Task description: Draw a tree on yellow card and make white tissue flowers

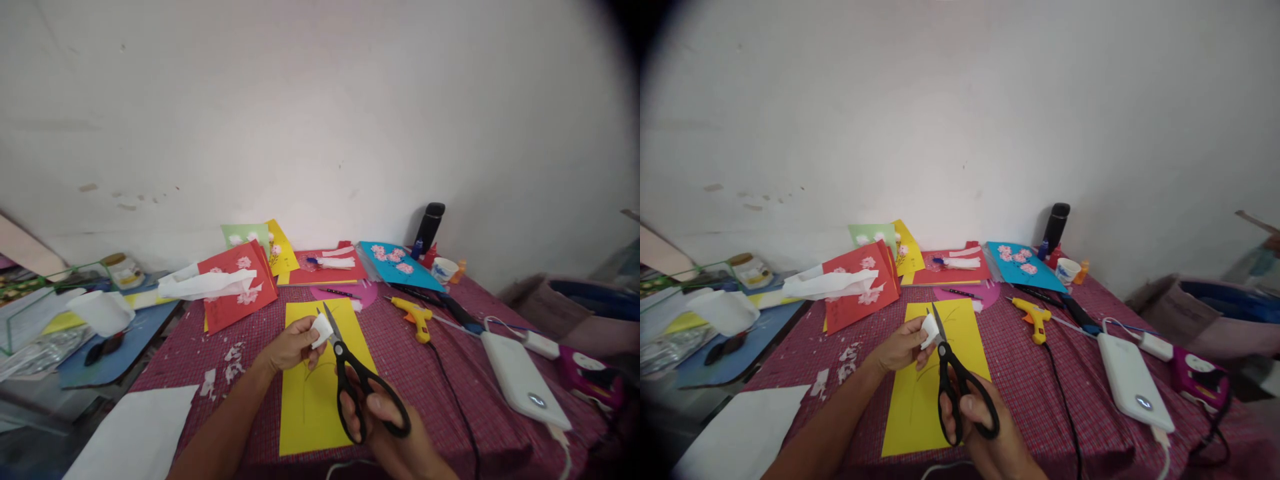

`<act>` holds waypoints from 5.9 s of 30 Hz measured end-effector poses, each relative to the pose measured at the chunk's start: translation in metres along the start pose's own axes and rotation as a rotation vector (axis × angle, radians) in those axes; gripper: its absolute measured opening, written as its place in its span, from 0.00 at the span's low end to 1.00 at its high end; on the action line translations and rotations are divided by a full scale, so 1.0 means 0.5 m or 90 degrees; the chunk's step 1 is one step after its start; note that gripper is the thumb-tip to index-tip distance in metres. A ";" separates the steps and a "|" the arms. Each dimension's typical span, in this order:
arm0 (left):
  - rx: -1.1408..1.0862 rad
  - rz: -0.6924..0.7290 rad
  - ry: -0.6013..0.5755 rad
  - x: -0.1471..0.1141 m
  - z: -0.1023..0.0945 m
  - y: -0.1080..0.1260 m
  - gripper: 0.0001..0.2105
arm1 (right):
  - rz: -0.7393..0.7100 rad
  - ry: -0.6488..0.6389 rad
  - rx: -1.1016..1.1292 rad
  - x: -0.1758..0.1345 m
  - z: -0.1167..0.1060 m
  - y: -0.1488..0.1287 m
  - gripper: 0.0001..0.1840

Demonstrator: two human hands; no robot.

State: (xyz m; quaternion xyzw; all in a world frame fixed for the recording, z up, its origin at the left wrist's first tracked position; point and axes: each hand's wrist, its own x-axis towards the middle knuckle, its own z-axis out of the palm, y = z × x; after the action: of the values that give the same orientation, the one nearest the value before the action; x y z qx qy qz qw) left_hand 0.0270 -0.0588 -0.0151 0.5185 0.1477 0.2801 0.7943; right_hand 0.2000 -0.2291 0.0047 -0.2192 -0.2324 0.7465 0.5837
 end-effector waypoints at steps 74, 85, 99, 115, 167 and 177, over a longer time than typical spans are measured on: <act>0.106 -0.017 0.003 -0.008 0.003 0.005 0.18 | -0.065 0.056 -0.114 0.006 0.017 0.025 0.20; 0.121 -0.047 -0.010 -0.006 0.003 0.002 0.19 | -0.052 0.101 -0.029 0.010 0.009 0.033 0.23; 0.129 -0.052 -0.004 -0.008 -0.001 0.001 0.17 | -0.061 0.093 -0.100 0.008 0.011 0.036 0.19; 0.221 0.066 0.020 -0.001 0.023 0.021 0.21 | -0.096 0.107 -0.290 0.020 -0.004 0.005 0.19; 0.255 0.059 0.221 0.015 0.024 0.010 0.16 | 0.043 0.087 -0.326 0.037 0.015 -0.035 0.17; 0.092 -0.032 0.219 0.016 0.029 0.011 0.17 | 0.028 0.084 -0.398 0.042 0.020 -0.034 0.17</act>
State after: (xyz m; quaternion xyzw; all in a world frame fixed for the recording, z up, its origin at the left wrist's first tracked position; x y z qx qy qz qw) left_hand 0.0396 -0.0629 -0.0037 0.5148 0.3141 0.3330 0.7248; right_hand 0.2023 -0.2060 0.0217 -0.4408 -0.4071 0.6355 0.4860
